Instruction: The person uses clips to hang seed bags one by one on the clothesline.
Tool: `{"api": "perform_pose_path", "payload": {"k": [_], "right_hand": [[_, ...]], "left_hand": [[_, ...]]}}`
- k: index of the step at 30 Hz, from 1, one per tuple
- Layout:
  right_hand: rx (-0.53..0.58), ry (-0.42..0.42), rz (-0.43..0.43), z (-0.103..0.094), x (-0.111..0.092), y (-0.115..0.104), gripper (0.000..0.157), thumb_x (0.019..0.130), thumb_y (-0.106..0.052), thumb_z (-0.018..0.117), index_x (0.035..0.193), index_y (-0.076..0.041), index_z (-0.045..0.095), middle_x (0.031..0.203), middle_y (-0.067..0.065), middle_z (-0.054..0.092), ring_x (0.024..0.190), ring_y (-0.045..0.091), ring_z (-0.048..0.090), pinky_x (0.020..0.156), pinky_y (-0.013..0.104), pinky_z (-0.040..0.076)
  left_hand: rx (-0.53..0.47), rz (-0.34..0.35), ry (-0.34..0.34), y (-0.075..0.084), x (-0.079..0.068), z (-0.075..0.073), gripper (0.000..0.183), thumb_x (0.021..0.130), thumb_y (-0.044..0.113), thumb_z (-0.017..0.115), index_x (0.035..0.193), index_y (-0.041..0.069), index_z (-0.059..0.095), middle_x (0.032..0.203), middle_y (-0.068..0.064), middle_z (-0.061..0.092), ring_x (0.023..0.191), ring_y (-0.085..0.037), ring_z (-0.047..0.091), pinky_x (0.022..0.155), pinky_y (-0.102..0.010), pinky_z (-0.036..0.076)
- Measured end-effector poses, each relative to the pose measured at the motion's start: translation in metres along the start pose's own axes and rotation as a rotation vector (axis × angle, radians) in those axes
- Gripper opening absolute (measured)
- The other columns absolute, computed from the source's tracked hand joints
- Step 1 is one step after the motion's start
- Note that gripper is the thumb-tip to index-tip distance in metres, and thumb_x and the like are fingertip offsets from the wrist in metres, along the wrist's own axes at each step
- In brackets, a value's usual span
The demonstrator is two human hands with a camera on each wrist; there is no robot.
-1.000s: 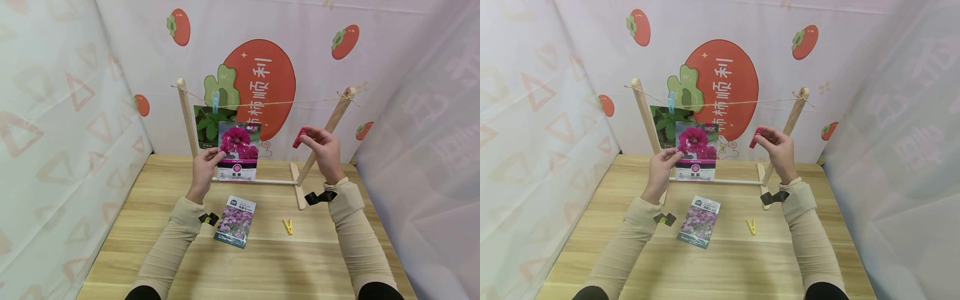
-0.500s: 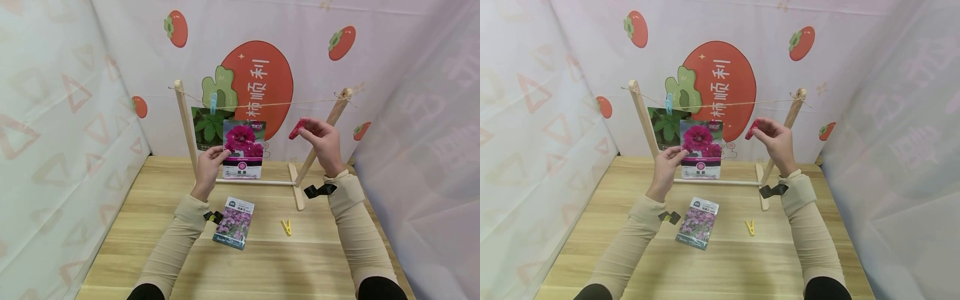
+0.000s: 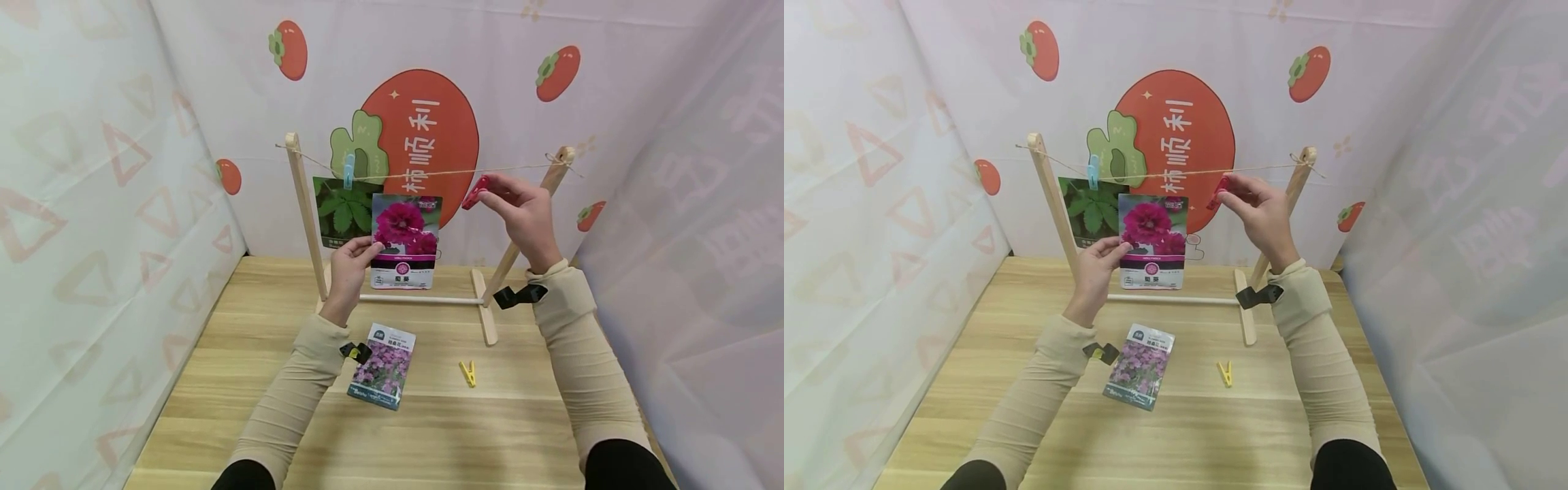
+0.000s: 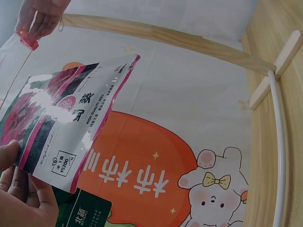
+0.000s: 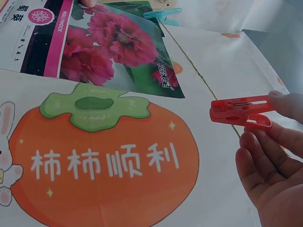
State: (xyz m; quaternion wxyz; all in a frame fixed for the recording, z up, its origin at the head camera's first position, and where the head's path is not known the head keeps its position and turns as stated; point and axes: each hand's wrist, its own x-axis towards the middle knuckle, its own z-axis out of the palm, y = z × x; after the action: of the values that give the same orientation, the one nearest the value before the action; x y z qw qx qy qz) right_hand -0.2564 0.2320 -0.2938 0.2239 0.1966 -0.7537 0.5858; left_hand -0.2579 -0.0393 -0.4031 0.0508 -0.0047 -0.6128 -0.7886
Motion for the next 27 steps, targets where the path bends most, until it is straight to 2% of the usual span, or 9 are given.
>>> {"api": "perform_pose_path", "payload": {"k": [5,9,13,17,27], "right_hand": [[-0.104,-0.03,-0.053,0.006,0.008,-0.005,0.032,0.09,-0.01,0.069,0.119,0.004,0.067,0.102,-0.008,0.071,0.091,0.004,0.066,0.085,0.013,0.052],[-0.16,-0.044,-0.086,0.011,0.014,-0.008,0.031,0.091,-0.009,0.067,0.12,0.002,0.067,0.105,0.003,0.071,0.092,0.001,0.064,0.085,0.013,0.052],[-0.211,-0.023,-0.105,0.017,0.021,-0.011,0.03,0.091,-0.009,0.067,0.119,0.002,0.067,0.108,0.016,0.069,0.091,-0.002,0.062,0.084,0.011,0.051],[-0.249,-0.006,-0.119,0.025,0.026,-0.013,0.028,0.092,-0.011,0.067,0.117,0.001,0.069,0.106,0.019,0.068,0.089,-0.002,0.059,0.082,0.011,0.049],[-0.212,0.034,-0.251,0.044,0.041,-0.014,0.02,0.091,-0.009,0.066,0.104,0.005,0.072,0.096,0.019,0.068,0.084,0.001,0.056,0.077,0.011,0.049]], "left_hand": [[-0.006,-0.002,-0.002,-0.002,0.001,0.002,0.022,0.09,0.006,0.068,0.108,-0.007,0.065,0.078,0.012,0.07,0.078,-0.002,0.066,0.076,-0.017,0.054],[-0.008,-0.006,-0.006,-0.002,0.002,0.005,0.022,0.09,0.007,0.069,0.108,-0.006,0.066,0.08,0.011,0.07,0.08,-0.002,0.066,0.077,-0.017,0.053],[-0.01,-0.006,0.006,-0.001,0.003,0.01,0.022,0.089,0.007,0.07,0.107,-0.006,0.066,0.078,0.012,0.07,0.079,-0.002,0.066,0.075,-0.017,0.053],[-0.01,-0.015,0.018,-0.002,0.004,0.014,0.022,0.088,0.005,0.07,0.106,-0.006,0.067,0.075,0.013,0.069,0.076,-0.001,0.066,0.074,-0.018,0.053],[-0.042,-0.009,0.011,-0.003,0.008,0.022,0.02,0.089,0.004,0.069,0.105,-0.007,0.067,0.075,0.013,0.07,0.074,-0.001,0.066,0.071,-0.016,0.053]]}}
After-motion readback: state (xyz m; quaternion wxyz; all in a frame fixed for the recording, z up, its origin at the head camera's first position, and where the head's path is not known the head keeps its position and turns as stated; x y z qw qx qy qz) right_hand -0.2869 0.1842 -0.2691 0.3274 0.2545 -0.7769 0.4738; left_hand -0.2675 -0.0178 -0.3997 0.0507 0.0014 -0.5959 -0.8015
